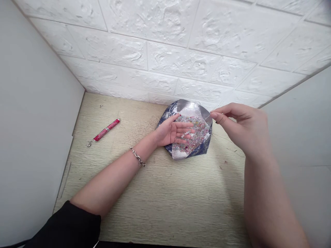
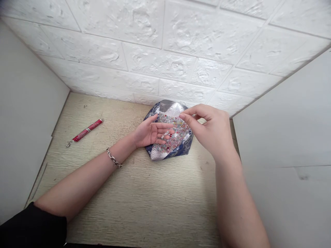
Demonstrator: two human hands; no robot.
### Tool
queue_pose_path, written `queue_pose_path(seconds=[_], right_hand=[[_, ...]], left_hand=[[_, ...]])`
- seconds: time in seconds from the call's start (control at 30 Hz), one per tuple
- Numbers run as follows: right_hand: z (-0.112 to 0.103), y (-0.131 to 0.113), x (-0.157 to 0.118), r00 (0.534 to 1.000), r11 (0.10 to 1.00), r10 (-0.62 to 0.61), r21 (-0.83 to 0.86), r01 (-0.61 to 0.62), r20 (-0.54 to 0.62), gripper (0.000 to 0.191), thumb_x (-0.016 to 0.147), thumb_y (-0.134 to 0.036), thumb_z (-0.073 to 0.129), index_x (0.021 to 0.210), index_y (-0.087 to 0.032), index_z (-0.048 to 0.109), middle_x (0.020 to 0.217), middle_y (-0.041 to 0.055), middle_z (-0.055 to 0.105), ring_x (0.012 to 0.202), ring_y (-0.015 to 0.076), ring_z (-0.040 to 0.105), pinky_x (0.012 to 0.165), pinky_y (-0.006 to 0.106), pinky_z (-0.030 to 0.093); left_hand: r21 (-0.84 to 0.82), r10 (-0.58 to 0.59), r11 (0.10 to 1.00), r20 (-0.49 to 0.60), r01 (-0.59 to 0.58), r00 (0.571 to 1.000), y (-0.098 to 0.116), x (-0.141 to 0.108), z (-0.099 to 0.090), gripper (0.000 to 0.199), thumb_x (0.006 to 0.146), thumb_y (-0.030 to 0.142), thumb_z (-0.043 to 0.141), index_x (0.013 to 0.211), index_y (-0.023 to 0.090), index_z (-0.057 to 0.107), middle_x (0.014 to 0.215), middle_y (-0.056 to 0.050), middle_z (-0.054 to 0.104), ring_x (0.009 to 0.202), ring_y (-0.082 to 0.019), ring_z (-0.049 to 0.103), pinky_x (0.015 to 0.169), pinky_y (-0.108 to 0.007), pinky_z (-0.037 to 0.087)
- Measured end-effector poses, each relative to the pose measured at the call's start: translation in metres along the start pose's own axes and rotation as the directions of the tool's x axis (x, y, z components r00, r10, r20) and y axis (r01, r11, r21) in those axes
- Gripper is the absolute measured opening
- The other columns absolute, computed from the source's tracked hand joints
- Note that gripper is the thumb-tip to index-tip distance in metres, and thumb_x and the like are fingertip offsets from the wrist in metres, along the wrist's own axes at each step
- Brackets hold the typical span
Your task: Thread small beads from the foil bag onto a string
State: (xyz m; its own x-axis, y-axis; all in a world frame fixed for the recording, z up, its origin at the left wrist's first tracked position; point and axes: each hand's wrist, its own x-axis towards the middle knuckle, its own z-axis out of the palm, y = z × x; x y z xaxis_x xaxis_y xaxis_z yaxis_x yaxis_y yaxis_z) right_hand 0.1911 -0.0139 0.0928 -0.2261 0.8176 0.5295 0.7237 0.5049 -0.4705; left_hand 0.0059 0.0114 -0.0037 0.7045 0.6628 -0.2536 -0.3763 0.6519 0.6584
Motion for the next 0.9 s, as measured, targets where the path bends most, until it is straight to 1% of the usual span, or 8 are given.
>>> queue_pose_path(seconds=[0.2,0.37,0.47,0.57,0.63,0.7,0.8,0.9], right_hand=[[0.007,0.003,0.001,0.997,0.997,-0.033,-0.063,0.037,0.068,0.010,0.074,-0.027,0.057,0.071,-0.022,0.066,0.070,-0.0013,0.065,0.064,0.0128,0.058,0.056,0.024,0.042],[0.012,0.006,0.001,0.980,0.991,-0.051,-0.115,0.074,0.191,0.013,0.076,-0.025,0.054,0.074,-0.023,0.066,0.070,-0.0021,0.065,0.061,0.0112,0.057,0.057,0.024,0.041],[0.013,0.006,0.001,0.968,0.991,-0.047,-0.112,0.076,0.245,0.014,0.076,-0.024,0.053,0.074,-0.023,0.067,0.073,-0.0019,0.066,0.064,0.0114,0.057,0.057,0.023,0.041],[0.015,0.005,0.001,0.961,0.994,-0.045,-0.086,0.071,0.273,0.015,0.077,-0.023,0.052,0.076,-0.023,0.067,0.075,-0.0012,0.067,0.066,0.0120,0.058,0.057,0.023,0.041],[0.018,0.006,0.001,0.953,0.995,-0.045,-0.068,0.069,0.300,0.016,0.077,-0.024,0.051,0.076,-0.023,0.067,0.077,-0.0009,0.067,0.066,0.0121,0.058,0.057,0.023,0.041],[0.021,0.008,0.001,0.941,0.997,-0.032,-0.062,0.056,0.337,0.018,0.078,-0.025,0.050,0.077,-0.023,0.068,0.076,-0.0010,0.067,0.063,0.0119,0.057,0.056,0.023,0.040],[0.025,0.011,0.001,0.920,0.998,0.001,-0.055,0.022,0.391,0.019,0.078,-0.028,0.049,0.079,-0.024,0.068,0.073,-0.0015,0.067,0.060,0.0114,0.056,0.053,0.022,0.039],[0.028,0.012,0.001,0.903,1.000,0.011,-0.013,-0.006,0.429,0.019,0.078,-0.027,0.049,0.079,-0.023,0.068,0.074,-0.0020,0.067,0.063,0.0117,0.057,0.055,0.022,0.039]], left_hand=[[0.003,-0.004,1.000,0.030,0.003,1.000,0.000,0.000,-0.002,0.055,0.079,0.054,0.031,0.102,0.012,0.059,0.103,-0.011,0.063,0.081,-0.018,0.060,0.069,-0.031,0.047],[0.022,-0.012,1.000,0.024,0.012,1.000,-0.001,0.000,-0.002,0.054,0.079,0.054,0.032,0.101,0.013,0.059,0.107,-0.013,0.061,0.089,-0.020,0.060,0.069,-0.032,0.048],[0.035,-0.006,0.999,0.024,0.005,1.000,-0.001,0.001,-0.002,0.047,0.081,0.048,0.035,0.100,0.014,0.059,0.107,-0.013,0.061,0.087,-0.019,0.060,0.069,-0.031,0.048],[0.053,0.005,0.999,0.020,-0.006,1.000,-0.002,0.001,-0.002,0.036,0.082,0.039,0.039,0.100,0.015,0.059,0.104,-0.011,0.062,0.082,-0.016,0.061,0.066,-0.028,0.049],[0.074,0.004,0.997,0.015,-0.005,1.000,-0.003,0.001,-0.001,0.031,0.081,0.035,0.043,0.100,0.016,0.059,0.099,-0.009,0.064,0.077,-0.014,0.062,0.059,-0.024,0.049],[0.098,-0.003,0.995,0.001,0.003,1.000,-0.003,0.001,-0.001,0.027,0.080,0.032,0.046,0.100,0.017,0.059,0.093,-0.007,0.065,0.069,-0.012,0.061,0.050,-0.020,0.046],[0.130,0.010,0.992,-0.044,-0.004,0.999,-0.003,0.001,0.001,0.024,0.077,0.028,0.051,0.096,0.016,0.060,0.079,-0.004,0.063,0.056,-0.007,0.056,0.042,-0.016,0.040],[0.136,0.032,0.990,-0.077,-0.021,0.997,-0.004,0.001,0.003,0.017,0.074,0.024,0.057,0.086,0.014,0.061,0.065,0.000,0.056,0.048,-0.003,0.048,0.039,-0.015,0.037]])
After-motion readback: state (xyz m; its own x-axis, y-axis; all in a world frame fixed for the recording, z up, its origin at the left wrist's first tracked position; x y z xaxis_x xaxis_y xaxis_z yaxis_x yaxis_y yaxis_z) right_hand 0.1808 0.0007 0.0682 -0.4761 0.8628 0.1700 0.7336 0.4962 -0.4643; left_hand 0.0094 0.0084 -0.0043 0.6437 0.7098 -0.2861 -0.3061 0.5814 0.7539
